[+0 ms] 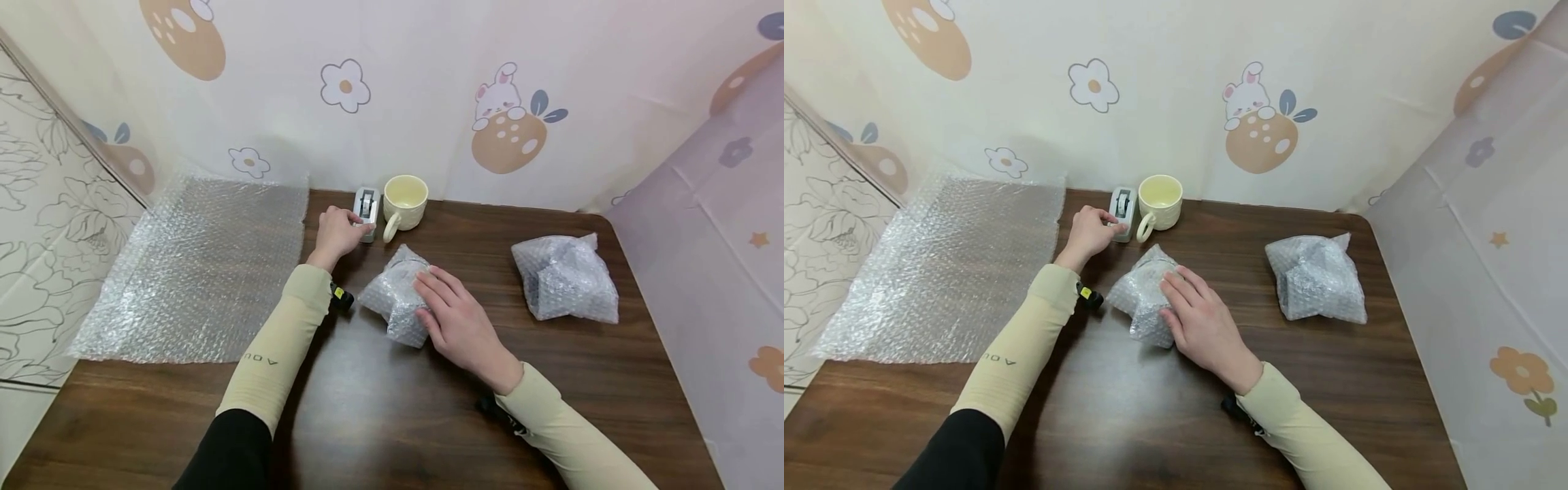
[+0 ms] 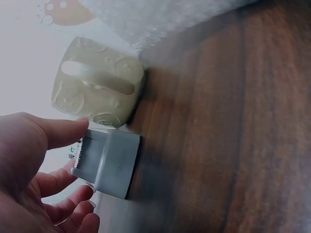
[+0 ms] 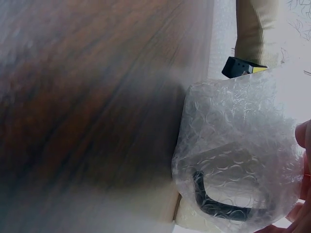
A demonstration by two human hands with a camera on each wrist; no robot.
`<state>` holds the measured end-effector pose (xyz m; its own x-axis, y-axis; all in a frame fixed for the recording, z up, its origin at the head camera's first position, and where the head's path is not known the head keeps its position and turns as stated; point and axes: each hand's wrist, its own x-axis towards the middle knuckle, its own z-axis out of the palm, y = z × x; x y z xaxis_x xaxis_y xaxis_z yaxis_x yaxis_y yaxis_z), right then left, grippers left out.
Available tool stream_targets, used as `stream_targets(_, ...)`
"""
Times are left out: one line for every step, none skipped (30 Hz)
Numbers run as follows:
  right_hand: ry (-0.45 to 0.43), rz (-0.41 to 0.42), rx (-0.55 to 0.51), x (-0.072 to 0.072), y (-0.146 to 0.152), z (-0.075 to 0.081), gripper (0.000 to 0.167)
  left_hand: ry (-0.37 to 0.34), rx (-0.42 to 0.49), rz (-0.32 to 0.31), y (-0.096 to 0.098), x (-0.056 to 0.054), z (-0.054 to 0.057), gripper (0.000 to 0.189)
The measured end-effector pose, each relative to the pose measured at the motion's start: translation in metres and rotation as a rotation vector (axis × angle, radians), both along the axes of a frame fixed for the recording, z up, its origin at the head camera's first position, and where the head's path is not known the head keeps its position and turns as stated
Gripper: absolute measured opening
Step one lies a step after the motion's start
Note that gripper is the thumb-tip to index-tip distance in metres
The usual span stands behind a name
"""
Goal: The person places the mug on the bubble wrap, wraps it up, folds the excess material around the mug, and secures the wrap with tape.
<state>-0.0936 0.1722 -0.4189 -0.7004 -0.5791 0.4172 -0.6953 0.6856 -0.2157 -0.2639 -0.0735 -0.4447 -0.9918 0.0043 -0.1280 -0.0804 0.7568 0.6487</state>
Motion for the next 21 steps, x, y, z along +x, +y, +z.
stream_targets(0.0, 0.0, -0.002, 0.0001, 0.0001, 0.0002, 0.048, -0.004, 0.01, 0.002, 0.0, -0.0006, 0.0003, 0.041)
stream_targets(0.0, -0.001, -0.003, 0.0002, 0.0002, 0.0004, 0.047, -0.006, 0.021, 0.005, 0.0001, -0.0012, 0.0005, 0.039)
stream_targets(0.0, -0.001, -0.004, 0.0001, 0.0004, 0.0002, 0.047, -0.01, 0.028, 0.011, 0.0003, -0.0015, 0.0008, 0.038)
stream_targets(0.001, 0.0, -0.006, 0.0, 0.0005, -0.0001, 0.046, -0.012, 0.031, 0.017, 0.0006, -0.0017, 0.0009, 0.037)
stream_targets(0.0, 0.001, -0.008, 0.0, 0.0006, -0.0002, 0.046, -0.012, 0.025, 0.022, 0.001, -0.0018, 0.001, 0.037)
stream_targets(0.0, 0.002, -0.008, -0.0002, 0.0006, -0.0004, 0.046, -0.01, 0.017, 0.026, 0.0015, -0.0016, 0.0012, 0.036)
stream_targets(-0.001, 0.002, -0.009, -0.0002, 0.0004, -0.0003, 0.046, -0.008, 0.007, 0.028, 0.002, -0.0016, 0.0014, 0.036)
stream_targets(-0.002, 0.001, -0.01, -0.0001, 0.0004, -0.0004, 0.046, -0.003, -0.005, 0.029, 0.0026, -0.0016, 0.0018, 0.036)
stream_targets(-0.001, 0.0, -0.01, -0.0002, 0.0003, -0.0007, 0.046, 0.005, -0.017, 0.031, 0.0032, -0.0014, 0.0022, 0.035)
stream_targets(-0.002, -0.001, -0.011, -0.0002, 0.0002, -0.0008, 0.047, 0.013, -0.031, 0.028, 0.0039, -0.0014, 0.0024, 0.035)
stream_targets(-0.003, -0.003, -0.01, -0.0002, 0.0002, -0.0009, 0.048, 0.02, -0.044, 0.027, 0.0045, -0.0013, 0.0027, 0.035)
stream_targets(-0.003, -0.004, -0.01, -0.0001, 0.0001, -0.0009, 0.048, 0.029, -0.058, 0.026, 0.0051, -0.0011, 0.003, 0.035)
stream_targets(-0.002, -0.004, -0.01, -0.0002, 0.0, -0.0011, 0.049, 0.035, -0.07, 0.027, 0.0056, -0.0009, 0.0032, 0.035)
stream_targets(-0.002, -0.005, -0.01, -0.0002, -0.0001, -0.0012, 0.049, 0.042, -0.082, 0.031, 0.006, -0.0007, 0.0032, 0.035)
stream_targets(-0.001, -0.004, -0.011, -0.0003, -0.0002, -0.0013, 0.05, 0.048, -0.092, 0.035, 0.0064, -0.0005, 0.0032, 0.034)
stream_targets(-0.001, -0.004, -0.012, -0.0003, -0.0002, -0.0013, 0.05, 0.054, -0.1, 0.038, 0.0067, -0.0003, 0.0032, 0.034)
stream_targets(0.002, -0.004, -0.014, -0.0005, -0.0003, -0.0016, 0.049, 0.06, -0.107, 0.04, 0.0071, 0.0001, 0.0034, 0.034)
stream_targets(0.003, -0.004, -0.016, -0.0005, -0.0004, -0.0016, 0.049, 0.07, -0.11, 0.041, 0.0073, 0.0004, 0.0039, 0.034)
stream_targets(0.005, -0.004, -0.018, -0.0005, -0.0006, -0.0017, 0.048, 0.083, -0.113, 0.038, 0.0077, 0.0006, 0.0042, 0.034)
stream_targets(0.006, -0.004, -0.02, -0.0007, -0.0007, -0.0022, 0.048, 0.096, -0.119, 0.033, 0.0081, 0.0006, 0.0046, 0.033)
stream_targets(0.007, -0.004, -0.022, -0.0009, -0.0009, -0.0025, 0.047, 0.108, -0.123, 0.027, 0.0085, 0.0007, 0.0049, 0.033)
